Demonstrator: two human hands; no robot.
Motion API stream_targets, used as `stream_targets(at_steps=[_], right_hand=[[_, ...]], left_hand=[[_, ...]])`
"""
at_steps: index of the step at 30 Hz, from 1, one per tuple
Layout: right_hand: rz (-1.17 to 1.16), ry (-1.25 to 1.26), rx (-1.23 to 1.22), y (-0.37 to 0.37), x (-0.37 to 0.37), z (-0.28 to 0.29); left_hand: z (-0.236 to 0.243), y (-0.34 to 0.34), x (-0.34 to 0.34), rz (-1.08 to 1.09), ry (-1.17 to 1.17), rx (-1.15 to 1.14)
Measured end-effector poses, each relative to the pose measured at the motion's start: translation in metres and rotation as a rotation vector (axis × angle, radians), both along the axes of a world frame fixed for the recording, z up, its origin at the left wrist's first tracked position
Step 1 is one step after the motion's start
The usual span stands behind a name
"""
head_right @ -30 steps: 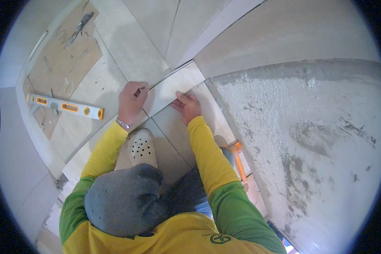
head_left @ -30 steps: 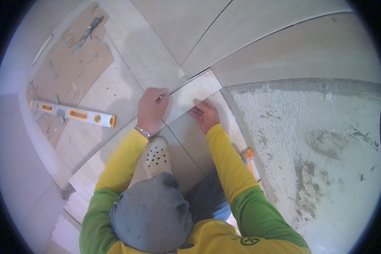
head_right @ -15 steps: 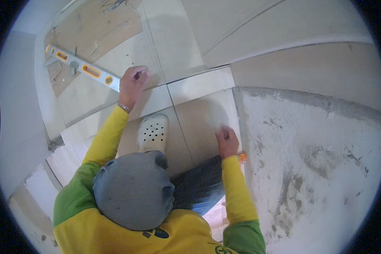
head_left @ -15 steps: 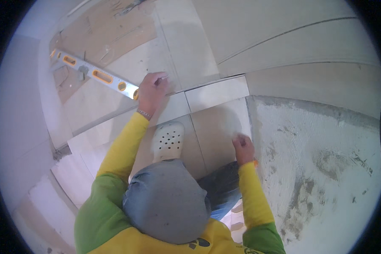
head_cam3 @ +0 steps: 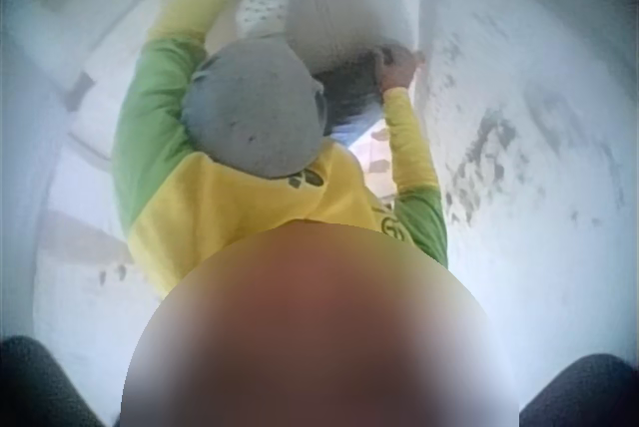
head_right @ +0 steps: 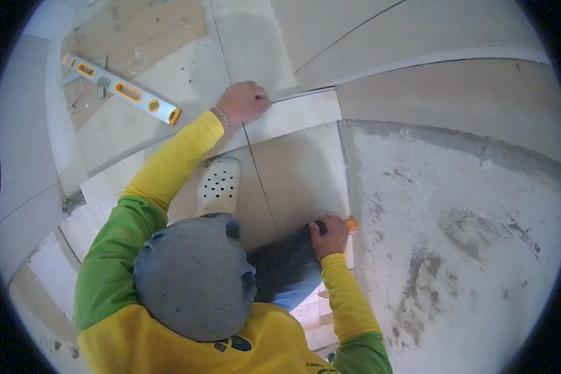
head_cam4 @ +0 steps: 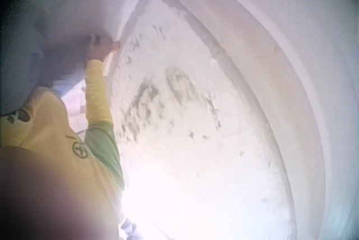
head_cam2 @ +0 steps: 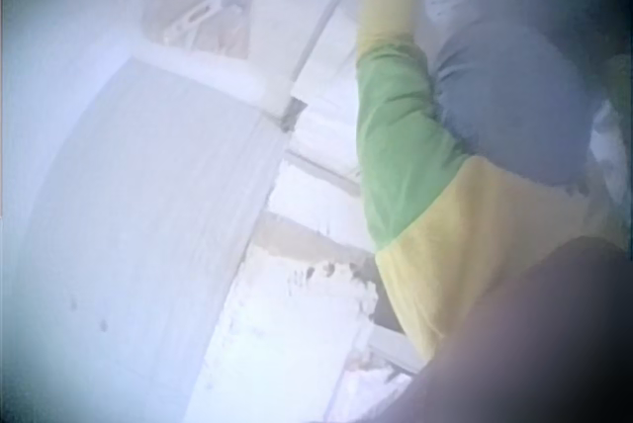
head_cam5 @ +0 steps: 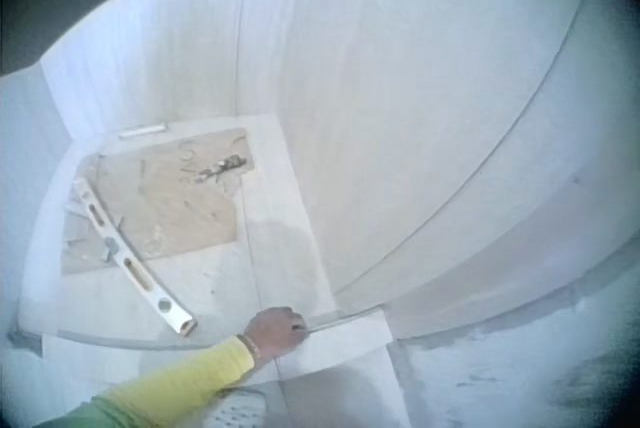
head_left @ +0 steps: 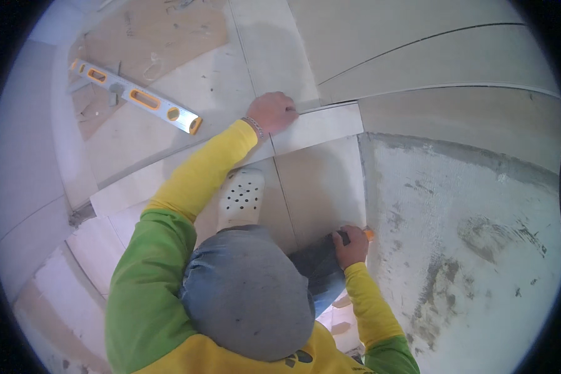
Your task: The person places a tile against the wall corner, uses a level to check alignment, marks the tile with a pencil, and adjusts the placement of tiles on the floor and wall.
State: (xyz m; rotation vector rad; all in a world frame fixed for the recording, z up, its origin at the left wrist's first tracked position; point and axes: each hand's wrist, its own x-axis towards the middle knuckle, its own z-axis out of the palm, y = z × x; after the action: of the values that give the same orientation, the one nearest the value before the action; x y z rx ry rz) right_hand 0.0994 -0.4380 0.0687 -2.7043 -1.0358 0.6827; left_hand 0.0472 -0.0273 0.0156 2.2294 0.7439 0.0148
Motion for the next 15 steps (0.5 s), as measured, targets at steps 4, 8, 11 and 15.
stream_targets(at_steps=[4, 8, 11, 15], right_hand=[[0.028, -0.050, 0.018, 0.000, 0.001, -0.003], [0.055, -0.100, 0.038, 0.000, 0.001, -0.003], [0.041, -0.089, 0.041, -0.001, 0.001, -0.002], [0.055, -0.108, 0.016, -0.003, 0.001, -0.004]], left_hand=[[-0.011, -0.003, 0.001, 0.008, -0.070, 0.050], [-0.008, -0.003, 0.002, 0.015, -0.052, 0.118], [-0.010, -0.004, 0.005, -0.001, -0.057, 0.173], [-0.015, -0.006, 0.007, -0.005, -0.133, 0.183]])
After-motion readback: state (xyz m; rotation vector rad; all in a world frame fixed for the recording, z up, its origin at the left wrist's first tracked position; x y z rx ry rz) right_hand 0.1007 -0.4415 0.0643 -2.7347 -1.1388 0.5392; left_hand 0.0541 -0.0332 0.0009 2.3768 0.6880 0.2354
